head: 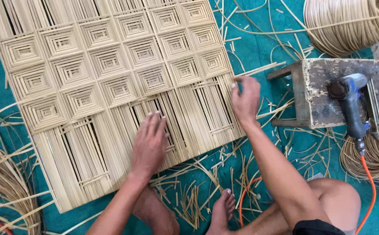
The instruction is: The person weaves thin bamboo strips into a large mat with a repeating square pattern. They interlace the strips by hand, periodically pressing the mat flat to tighten the weave and maintain alignment.
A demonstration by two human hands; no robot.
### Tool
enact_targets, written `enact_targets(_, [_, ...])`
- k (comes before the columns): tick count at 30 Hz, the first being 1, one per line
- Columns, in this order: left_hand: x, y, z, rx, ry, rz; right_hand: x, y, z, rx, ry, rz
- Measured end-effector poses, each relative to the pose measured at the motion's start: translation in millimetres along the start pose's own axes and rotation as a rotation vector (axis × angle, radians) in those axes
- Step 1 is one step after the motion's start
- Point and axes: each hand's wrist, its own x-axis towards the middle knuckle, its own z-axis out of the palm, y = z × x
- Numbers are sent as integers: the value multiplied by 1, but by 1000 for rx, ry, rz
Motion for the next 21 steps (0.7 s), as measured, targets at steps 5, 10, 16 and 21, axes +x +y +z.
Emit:
enact_targets(5, [67,45,22,52,-18,289,8,28,29,730,-13,1013])
enact_targets(10, [123,74,67,181,-1,446,15,76,69,900,-61,925])
enact_targets(16, [128,88,68,305,-48,336,19,63,77,874,120,920])
enact_targets(21, [130,96,78,354,-29,279,22,66,90,922,112,947])
